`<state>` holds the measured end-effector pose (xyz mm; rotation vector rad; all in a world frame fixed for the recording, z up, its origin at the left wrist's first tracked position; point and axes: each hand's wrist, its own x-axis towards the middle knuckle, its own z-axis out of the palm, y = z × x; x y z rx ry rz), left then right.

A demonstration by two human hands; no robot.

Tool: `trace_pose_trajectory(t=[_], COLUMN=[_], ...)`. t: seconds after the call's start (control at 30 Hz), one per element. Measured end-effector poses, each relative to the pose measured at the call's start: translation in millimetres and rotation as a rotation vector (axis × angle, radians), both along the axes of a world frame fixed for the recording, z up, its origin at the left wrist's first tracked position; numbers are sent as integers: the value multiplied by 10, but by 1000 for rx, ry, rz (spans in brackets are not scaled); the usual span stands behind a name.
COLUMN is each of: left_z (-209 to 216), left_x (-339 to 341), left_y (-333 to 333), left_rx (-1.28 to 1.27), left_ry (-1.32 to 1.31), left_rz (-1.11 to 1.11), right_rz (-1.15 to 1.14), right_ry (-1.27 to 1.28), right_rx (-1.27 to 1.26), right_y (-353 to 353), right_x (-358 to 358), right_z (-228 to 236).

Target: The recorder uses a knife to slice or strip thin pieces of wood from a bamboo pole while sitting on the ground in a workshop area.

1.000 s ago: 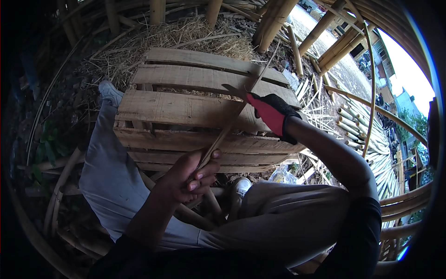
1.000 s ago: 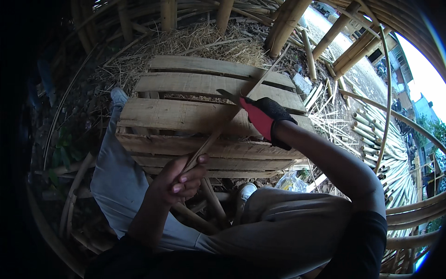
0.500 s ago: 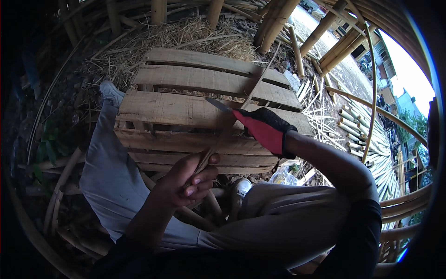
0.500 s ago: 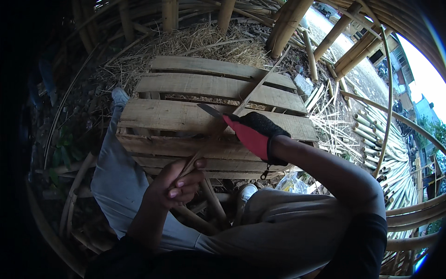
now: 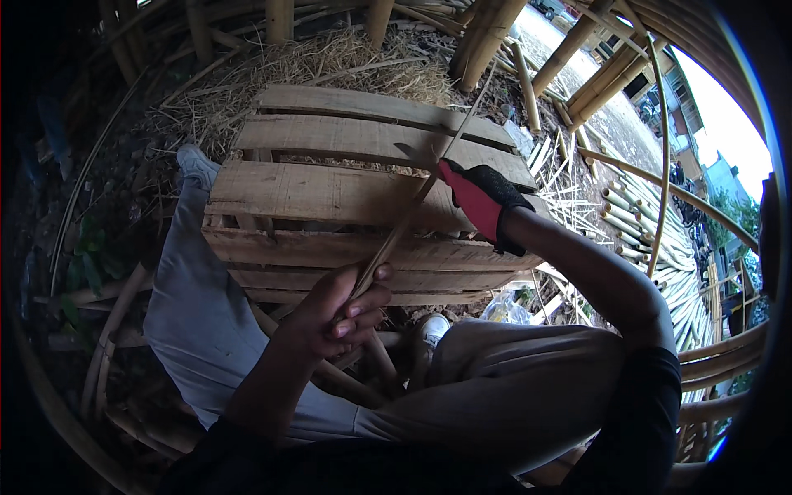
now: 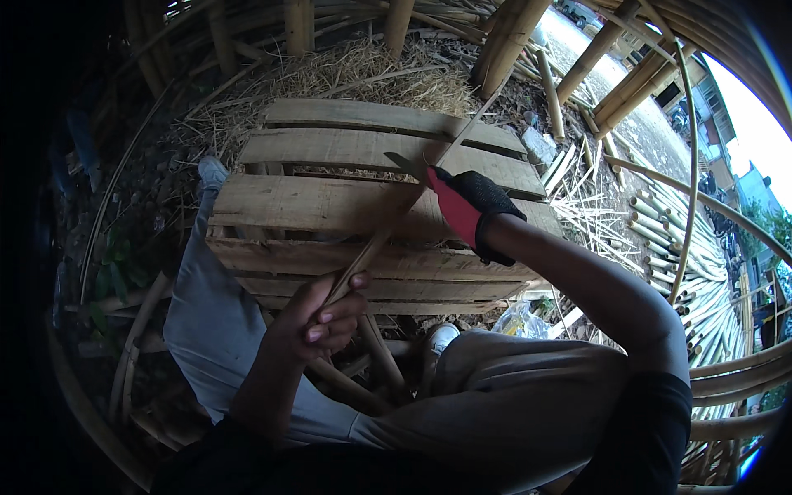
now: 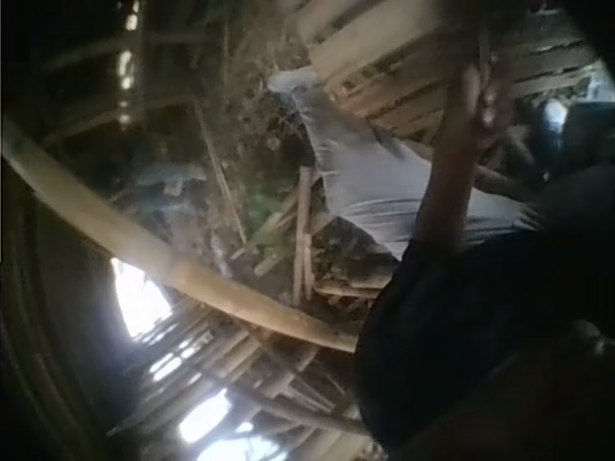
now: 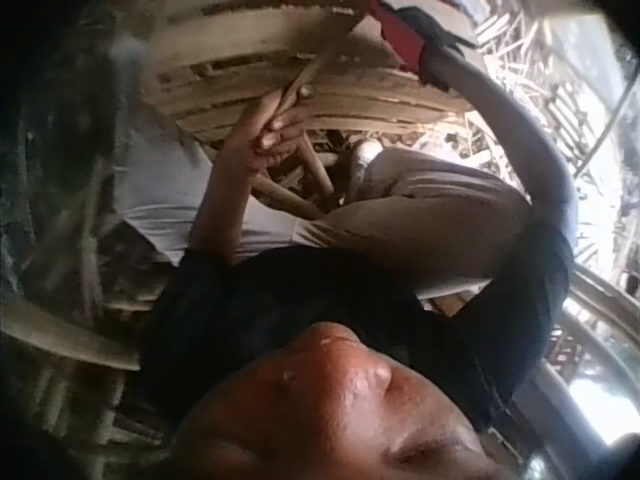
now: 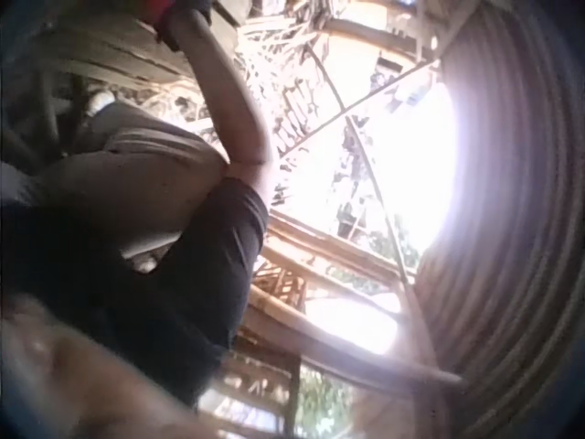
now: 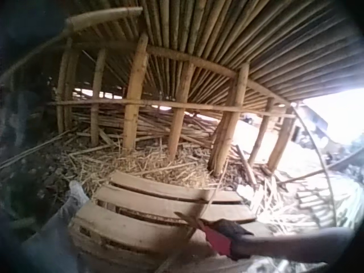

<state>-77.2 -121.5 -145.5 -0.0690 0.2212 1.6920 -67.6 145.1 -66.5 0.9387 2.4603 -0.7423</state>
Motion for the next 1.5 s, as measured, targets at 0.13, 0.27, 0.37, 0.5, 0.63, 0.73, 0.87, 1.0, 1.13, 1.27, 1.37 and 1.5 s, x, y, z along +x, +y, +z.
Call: trace_pose_trajectory(t=[0.13, 0.27, 0.37, 0.5, 0.63, 0.73, 0.87, 1.0, 1.13, 1.27, 1.37, 1.5], left_z=[10, -23, 53, 157, 145, 73, 94, 49, 50, 86, 3, -172], left_x=[-1, 10, 30, 63, 99, 110, 146, 97, 62, 16, 59, 159], left_y=[72, 55, 28, -7, 15, 28, 123, 30, 49, 85, 73, 109], left_rx=[-26, -35, -109, -164, -193, -146, -114, -115, -52, -144, -77, 104], left_ry=[31, 52, 111, 135, 173, 97, 127, 41, 20, -3, -22, 150], left_rz=[-19, -33, -24, -44, -52, -8, 1, 23, 31, 18, 18, 113], right_rz=[279, 342, 386, 614, 512, 426, 468, 498, 484, 474, 425, 438], right_ry=[198, 113, 134, 171, 148, 21, 196, 155, 147, 168, 138, 207], right_rx=[-178, 355, 239, 296, 241, 132, 344, 223, 303, 330, 255, 304], right_y=[-129, -458, -447, -321, -416, -637, -599, -540, -718, -563, -556, -583], right_x=[34, 167, 206, 269, 362, 251, 475, 260, 428, 284, 230, 262], right_z=[8, 8, 28, -135, -207, 228, 16, -120, -76, -119, -9, 41])
